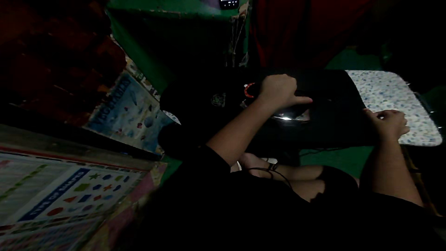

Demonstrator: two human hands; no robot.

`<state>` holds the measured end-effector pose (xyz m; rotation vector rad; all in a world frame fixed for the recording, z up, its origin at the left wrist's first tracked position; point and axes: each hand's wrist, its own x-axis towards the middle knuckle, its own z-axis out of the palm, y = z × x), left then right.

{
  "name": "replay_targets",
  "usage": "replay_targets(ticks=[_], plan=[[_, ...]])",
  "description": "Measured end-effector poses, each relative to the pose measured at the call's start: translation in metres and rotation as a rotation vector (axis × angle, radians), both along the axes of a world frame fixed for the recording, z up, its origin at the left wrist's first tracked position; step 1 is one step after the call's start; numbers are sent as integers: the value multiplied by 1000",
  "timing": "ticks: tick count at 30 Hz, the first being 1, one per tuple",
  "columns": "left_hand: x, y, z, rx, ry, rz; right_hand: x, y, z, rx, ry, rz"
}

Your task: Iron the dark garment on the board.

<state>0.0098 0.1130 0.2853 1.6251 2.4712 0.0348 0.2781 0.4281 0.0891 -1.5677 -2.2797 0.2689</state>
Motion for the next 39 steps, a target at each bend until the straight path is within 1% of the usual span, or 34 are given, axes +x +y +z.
replay_targets(ticks=[1,2,3,5,6,8,12,16,18,21,24,28,31,33,37,39], plan=[[-4,-7,1,-13,1,11,-3,4,1,-77,22,-39],[-10,-14,0,-28,8,28,-2,11,-10,-42,57,-62],[-18,-23,-1,-36,13,46,-2,8,-8,-44,59,-63],[-36,-41,-2,-40,28,91,-7,-20,24,-136,48,-45],[-46,-51,-2,-43,40,121,-13,-40,41,-150,96,-48],[-68,-72,-2,-46,60,194,-21,-65,59,-151,141,-46],[-113,-114,-4,-7,87,359,-23,-71,63,-156,147,-49],[-151,-149,-4,26,71,523,-23,-73,63,-143,173,-33],[-165,-162,-5,42,76,591,-23,-72,63,-157,157,-41],[-173,-173,-6,73,85,656,-23,-71,63,-150,150,-45],[-168,-174,-4,44,81,656,-23,-72,61,-147,138,-50],[-149,-164,-2,8,51,577,-22,-67,56,-126,128,-61],[-120,-146,-2,1,54,507,-25,-67,56,-138,115,-72],[-99,-129,-3,-17,58,447,-23,-59,50,-131,106,-80],[-53,-92,-6,-7,44,267,-18,-50,44,-119,98,-67],[-29,-74,-6,-2,26,174,-18,-50,43,-123,58,-85]])
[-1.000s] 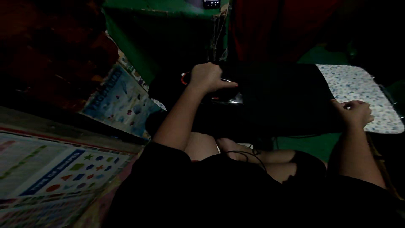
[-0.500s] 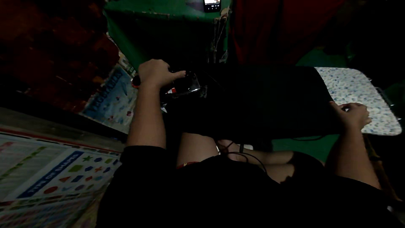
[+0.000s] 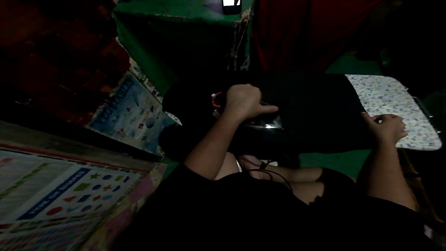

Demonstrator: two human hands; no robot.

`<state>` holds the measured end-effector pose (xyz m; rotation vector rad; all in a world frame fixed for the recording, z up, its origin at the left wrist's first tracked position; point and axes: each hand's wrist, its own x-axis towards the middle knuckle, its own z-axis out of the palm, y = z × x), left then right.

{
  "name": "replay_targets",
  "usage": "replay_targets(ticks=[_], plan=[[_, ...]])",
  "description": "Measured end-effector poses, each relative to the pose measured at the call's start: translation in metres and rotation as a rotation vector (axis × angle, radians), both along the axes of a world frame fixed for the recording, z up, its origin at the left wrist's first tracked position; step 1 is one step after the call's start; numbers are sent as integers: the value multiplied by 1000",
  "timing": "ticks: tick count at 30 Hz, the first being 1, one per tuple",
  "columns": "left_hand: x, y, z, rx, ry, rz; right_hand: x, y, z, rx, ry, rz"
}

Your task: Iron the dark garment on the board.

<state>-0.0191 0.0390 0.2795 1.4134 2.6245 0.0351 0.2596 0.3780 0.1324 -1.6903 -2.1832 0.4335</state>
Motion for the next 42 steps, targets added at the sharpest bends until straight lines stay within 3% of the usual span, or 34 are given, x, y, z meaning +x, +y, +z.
replay_targets(ticks=[7,13,31,36,42], plan=[[57,36,3,-23,-53,-175,4,2,-1,8,59,28],[38,21,-4,22,-27,-180,5,1,0,4,77,26],[-152,-104,-6,127,93,608,0,-5,6,5,100,7],[-156,-107,-4,114,91,684,2,-5,4,6,101,18],[-130,-91,0,72,71,562,-1,-6,5,-8,90,7]])
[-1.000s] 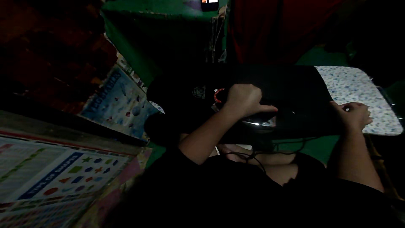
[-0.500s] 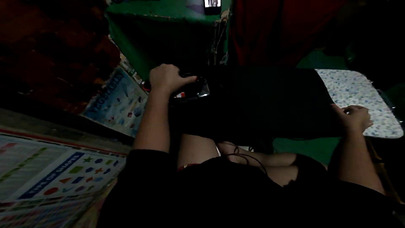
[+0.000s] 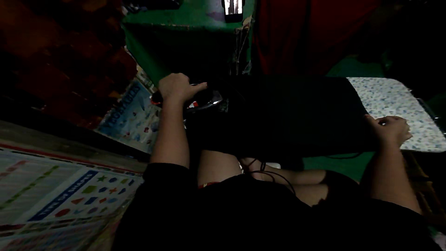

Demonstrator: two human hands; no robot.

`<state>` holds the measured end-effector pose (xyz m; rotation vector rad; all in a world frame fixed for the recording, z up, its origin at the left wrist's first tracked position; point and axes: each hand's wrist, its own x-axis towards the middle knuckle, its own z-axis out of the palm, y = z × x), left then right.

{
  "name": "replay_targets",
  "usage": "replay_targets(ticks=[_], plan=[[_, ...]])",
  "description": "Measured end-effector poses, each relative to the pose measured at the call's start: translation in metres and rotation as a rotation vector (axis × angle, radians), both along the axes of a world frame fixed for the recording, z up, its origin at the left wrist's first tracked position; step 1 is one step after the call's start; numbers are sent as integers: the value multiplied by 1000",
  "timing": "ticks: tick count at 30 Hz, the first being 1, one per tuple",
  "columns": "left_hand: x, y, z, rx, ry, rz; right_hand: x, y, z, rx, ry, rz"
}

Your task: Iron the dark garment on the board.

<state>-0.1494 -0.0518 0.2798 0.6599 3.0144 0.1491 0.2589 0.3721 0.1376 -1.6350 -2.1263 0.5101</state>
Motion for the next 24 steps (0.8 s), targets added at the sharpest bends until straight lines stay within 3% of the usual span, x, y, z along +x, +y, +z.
replay_targets(ticks=[8,13,17,20,24], plan=[[69,77,1,-36,-24,-226,-2,1,-1,11,-12,-6],[126,136,2,-39,-41,-520,-1,3,-1,3,-29,1],[168,177,-1,-45,-45,-762,9,31,-33,122,-63,0],[191,193,-1,-36,-58,-856,2,7,-3,23,-39,29],[186,188,-5,-11,-33,-926,13,39,-41,195,-38,12]])
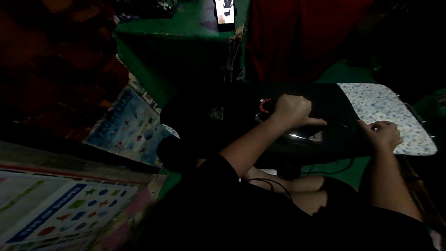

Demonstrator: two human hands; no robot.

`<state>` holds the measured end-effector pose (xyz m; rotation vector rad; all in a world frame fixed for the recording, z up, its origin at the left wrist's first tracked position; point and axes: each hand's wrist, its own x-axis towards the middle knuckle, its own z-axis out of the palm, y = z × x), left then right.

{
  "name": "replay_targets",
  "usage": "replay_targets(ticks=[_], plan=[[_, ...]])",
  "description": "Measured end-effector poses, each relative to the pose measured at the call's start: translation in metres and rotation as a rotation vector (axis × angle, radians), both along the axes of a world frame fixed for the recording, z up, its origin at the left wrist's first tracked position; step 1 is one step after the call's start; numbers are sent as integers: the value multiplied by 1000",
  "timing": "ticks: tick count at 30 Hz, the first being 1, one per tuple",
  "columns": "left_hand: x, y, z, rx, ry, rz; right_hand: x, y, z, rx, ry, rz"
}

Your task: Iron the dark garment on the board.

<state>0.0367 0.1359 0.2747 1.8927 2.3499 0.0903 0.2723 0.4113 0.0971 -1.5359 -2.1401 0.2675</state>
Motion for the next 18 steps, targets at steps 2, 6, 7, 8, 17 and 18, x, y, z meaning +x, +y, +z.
replay_targets(ticks=[2,6,7,8,17,18], plan=[[-12,-8,4,-20,-15,8,-4,-22,25,-126,29,35],[-51,-33,7,-63,12,151,-8,-36,39,-172,55,14],[-64,-41,7,-55,15,209,-7,-34,37,-169,52,21],[-79,-49,6,-44,19,270,-6,-32,36,-165,42,28],[-191,-139,5,28,16,803,-16,-55,54,-202,62,8],[-199,-149,5,33,12,847,-16,-55,55,-204,58,8]])
